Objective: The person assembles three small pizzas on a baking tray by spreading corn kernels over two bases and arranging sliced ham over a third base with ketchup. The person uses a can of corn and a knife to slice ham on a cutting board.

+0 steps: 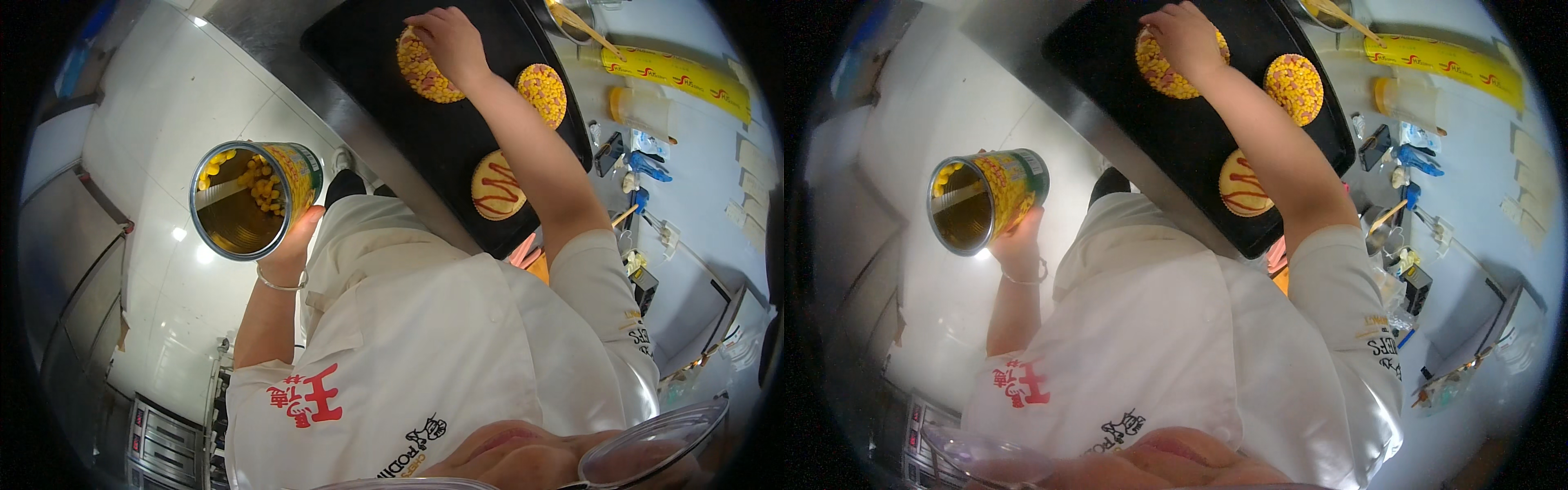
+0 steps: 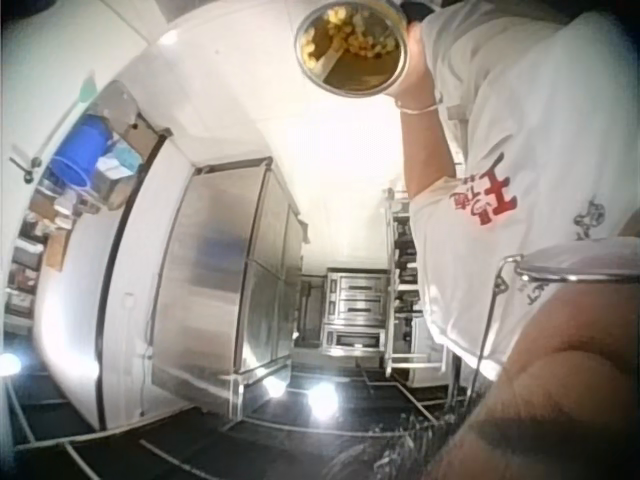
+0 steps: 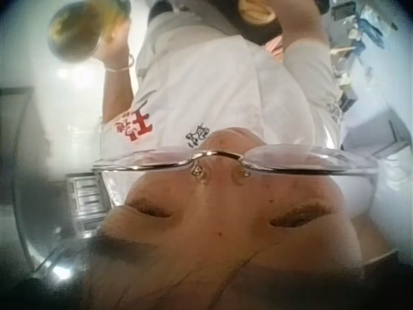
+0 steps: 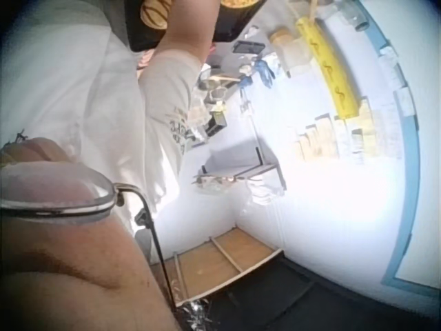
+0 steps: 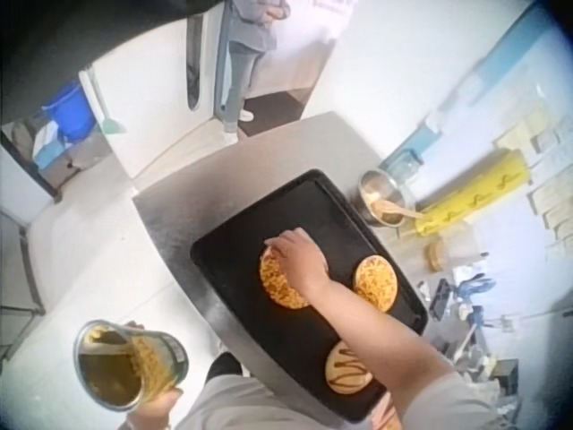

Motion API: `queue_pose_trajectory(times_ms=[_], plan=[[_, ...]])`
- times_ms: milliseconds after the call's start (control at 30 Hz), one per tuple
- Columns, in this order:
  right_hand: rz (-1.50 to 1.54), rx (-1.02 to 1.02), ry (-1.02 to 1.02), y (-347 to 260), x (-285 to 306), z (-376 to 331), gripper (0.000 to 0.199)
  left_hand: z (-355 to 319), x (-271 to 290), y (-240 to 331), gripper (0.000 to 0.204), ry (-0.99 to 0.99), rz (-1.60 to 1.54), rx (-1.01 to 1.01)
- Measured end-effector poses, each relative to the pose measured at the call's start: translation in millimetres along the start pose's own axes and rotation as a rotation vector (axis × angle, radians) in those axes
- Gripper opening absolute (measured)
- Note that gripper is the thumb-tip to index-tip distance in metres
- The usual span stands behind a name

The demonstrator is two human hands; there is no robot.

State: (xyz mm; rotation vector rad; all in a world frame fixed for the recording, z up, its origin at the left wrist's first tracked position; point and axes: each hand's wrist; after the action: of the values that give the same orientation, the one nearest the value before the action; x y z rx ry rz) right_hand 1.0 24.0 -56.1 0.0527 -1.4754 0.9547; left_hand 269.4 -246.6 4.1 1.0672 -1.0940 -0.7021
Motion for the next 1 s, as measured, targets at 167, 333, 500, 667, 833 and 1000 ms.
queue_pose_trajectory(times_ms=[167, 333, 500, 667, 833, 1000], plan=[[-0.233, 0.243, -0.435, 23.9, -33.9, 47.1, 0.013, 9.3, -2.0, 11.4, 0.076, 0.007, -0.090, -0.018], [-0.493, -0.137, -0.626, 3.5, -40.1, 78.9, 0.015, 7.3, -2.0, 2.4, 0.081, 0.029, -0.137, 0.005], [-0.494, -0.266, -0.591, 13.0, -59.7, 72.5, 0.017, 2.7, -3.3, -6.4, 0.077, 0.077, -0.074, 0.009], [-0.100, -0.307, -0.533, 1.9, 1.7, 64.6, 0.016, 4.3, 0.3, -5.4, 0.063, 0.126, 0.005, -0.037], [0.010, -0.361, -0.176, 29.6, 8.4, 9.4, 0.016, 6.5, 1.4, -2.4, 0.060, 0.080, -0.021, -0.007], [0.106, -0.126, 0.124, 24.5, 13.6, -16.9, 0.021, 7.7, 0.6, -0.4, 0.067, 0.106, -0.061, -0.005]])
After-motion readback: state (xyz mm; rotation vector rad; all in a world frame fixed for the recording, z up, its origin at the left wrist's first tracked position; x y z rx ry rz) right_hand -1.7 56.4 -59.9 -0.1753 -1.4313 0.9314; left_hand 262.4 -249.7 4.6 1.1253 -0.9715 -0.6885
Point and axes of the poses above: each hand's wrist, its own z-axis towards the middle knuckle, its own x-axis out of the back of the hand, y = z × x, and after that the axes turned 15 degrees about z, right-handed
